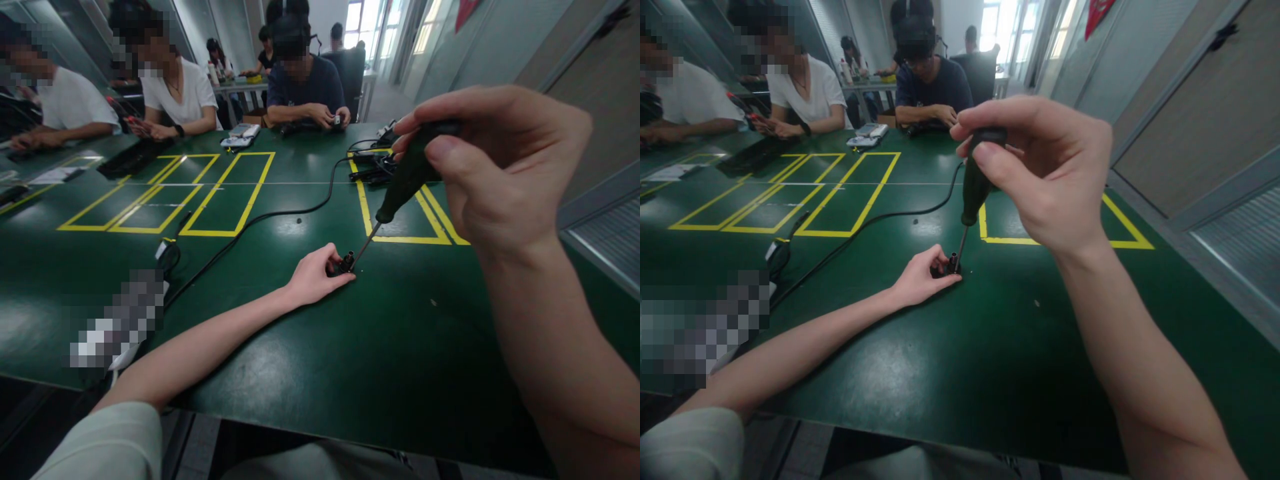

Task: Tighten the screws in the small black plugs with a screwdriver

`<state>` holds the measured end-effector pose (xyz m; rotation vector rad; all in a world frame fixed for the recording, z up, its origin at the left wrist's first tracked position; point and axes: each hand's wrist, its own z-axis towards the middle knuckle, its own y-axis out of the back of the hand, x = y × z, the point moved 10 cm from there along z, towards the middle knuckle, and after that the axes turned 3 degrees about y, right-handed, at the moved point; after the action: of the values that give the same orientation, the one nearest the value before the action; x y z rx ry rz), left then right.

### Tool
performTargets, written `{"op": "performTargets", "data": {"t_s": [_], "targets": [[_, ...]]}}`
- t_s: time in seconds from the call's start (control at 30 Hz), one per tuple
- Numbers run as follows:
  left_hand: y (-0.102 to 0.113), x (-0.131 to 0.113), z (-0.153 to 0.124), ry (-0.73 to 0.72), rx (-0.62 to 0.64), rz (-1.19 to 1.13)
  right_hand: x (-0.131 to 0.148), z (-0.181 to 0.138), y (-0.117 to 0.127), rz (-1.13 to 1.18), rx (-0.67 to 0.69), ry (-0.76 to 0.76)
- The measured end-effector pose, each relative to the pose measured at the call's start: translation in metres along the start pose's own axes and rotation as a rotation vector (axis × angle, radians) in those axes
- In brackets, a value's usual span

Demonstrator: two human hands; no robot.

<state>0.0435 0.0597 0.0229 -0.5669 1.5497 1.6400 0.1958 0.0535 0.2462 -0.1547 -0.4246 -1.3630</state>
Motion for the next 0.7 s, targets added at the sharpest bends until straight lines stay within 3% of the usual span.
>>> {"op": "performTargets", "data": {"t_s": [0.27, 0.57, 0.7], "targets": [[0.0008, -0.0003, -0.0011, -0.001, -0.003, -0.005, 0.0035, 0.0008, -0.0035, 0.091, 0.017, -0.018], [0.0005, -0.0003, -0.0005, 0.001, 0.001, -0.008, 0.0037, 0.0026, -0.0021, 0.018, 0.042, 0.051], [-0.0003, 0.0005, -0.0003, 0.009, 0.003, -0.008, -0.0026, 0.0014, -0.0034, 0.088, 0.030, -0.023]]}}
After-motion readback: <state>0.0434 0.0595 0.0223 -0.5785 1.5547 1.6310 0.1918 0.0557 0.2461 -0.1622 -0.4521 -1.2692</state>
